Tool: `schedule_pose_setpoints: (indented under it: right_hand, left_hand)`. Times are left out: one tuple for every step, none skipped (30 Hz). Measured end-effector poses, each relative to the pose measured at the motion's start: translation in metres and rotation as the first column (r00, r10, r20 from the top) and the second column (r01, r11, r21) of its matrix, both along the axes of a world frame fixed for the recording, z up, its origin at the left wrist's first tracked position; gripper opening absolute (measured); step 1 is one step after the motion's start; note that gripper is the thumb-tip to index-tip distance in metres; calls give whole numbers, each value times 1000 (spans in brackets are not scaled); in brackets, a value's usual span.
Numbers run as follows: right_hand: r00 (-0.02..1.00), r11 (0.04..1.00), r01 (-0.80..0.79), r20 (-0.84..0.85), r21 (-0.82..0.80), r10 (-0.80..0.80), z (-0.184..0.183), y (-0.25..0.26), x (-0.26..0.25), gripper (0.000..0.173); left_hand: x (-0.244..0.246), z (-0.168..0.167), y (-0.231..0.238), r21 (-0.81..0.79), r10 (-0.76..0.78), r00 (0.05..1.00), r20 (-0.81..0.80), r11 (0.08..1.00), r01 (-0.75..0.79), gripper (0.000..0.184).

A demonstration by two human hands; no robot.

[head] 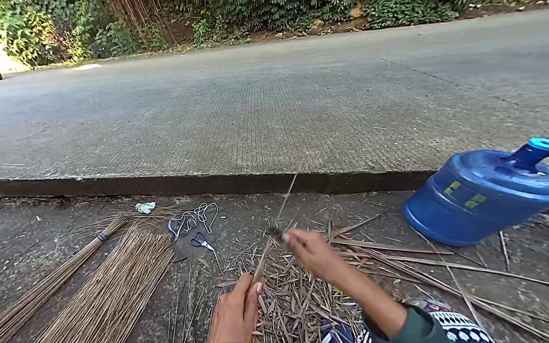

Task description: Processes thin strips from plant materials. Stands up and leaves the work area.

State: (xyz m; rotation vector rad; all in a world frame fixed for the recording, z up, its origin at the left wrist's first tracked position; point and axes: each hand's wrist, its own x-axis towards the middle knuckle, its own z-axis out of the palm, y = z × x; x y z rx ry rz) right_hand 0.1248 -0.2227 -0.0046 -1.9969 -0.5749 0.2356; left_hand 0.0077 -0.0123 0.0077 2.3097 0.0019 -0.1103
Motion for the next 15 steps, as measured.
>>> schedule_pose_setpoints:
  right_hand:
    - [996, 995, -93, -4, -25, 93, -1, 7, -6, 44]
    - [991, 991, -132, 14, -30, 133, 0, 12, -9, 43]
    - [993, 994, -106, 43, 4, 106, 2, 14, -8, 43]
    - [998, 997, -30, 62, 68, 25, 4, 11, -3, 43]
    - [994, 986, 79, 61, 148, -89, 6, 6, 4, 43]
    - [978, 958, 186, 57, 219, -203, 7, -1, 14, 42]
    - [959, 932, 258, 47, 254, -278, 8, -9, 24, 41]
    - [953, 927, 281, 38, 246, -299, 10, -16, 28, 40]
    - [963, 944, 260, 24, 203, -270, 13, -21, 27, 40]
    - [979, 969, 200, 3, 144, -203, 15, -22, 20, 41]
    - [994, 990, 112, -6, 91, -112, 15, -19, 12, 42]
    - [1000, 999, 7, -12, 54, -7, 12, -13, 4, 43]
    - [995, 995, -94, -20, 24, 95, 11, -7, -3, 44]
    - [986, 986, -164, -20, 13, 164, 10, -1, -6, 44]
    - [986, 986, -163, -18, 33, 164, 11, 1, -6, 44]
  left_hand:
    - [2, 1, 1, -67, 16, 1000, -13, 998, -17, 31]
    - [5, 1, 1, -150, 27, 999, -24, 988, -30, 30]
    - [6, 2, 2, -244, 24, 999, -43, 969, -33, 31]
    - [6, 2, 3, -345, 2, 997, -76, 938, -28, 33]
    - [6, 4, 4, -446, -38, 992, -117, 895, -18, 35]
    - [5, 7, 4, -536, -89, 983, -158, 844, -10, 36]
    - [5, 10, 3, -606, -135, 971, -196, 795, -12, 37]
    - [5, 12, 4, -660, -172, 959, -225, 751, -20, 38]
    - [6, 14, 5, -702, -197, 948, -249, 711, -36, 40]
    - [8, 16, 7, -736, -214, 939, -268, 675, -56, 42]
    - [10, 17, 9, -763, -222, 931, -288, 641, -83, 43]
    - [11, 17, 11, -787, -227, 925, -306, 606, -112, 45]
    - [12, 16, 13, -809, -235, 918, -318, 572, -135, 47]
    - [12, 14, 15, -827, -245, 913, -328, 542, -151, 48]
    - [12, 13, 17, -846, -267, 906, -329, 510, -157, 49]
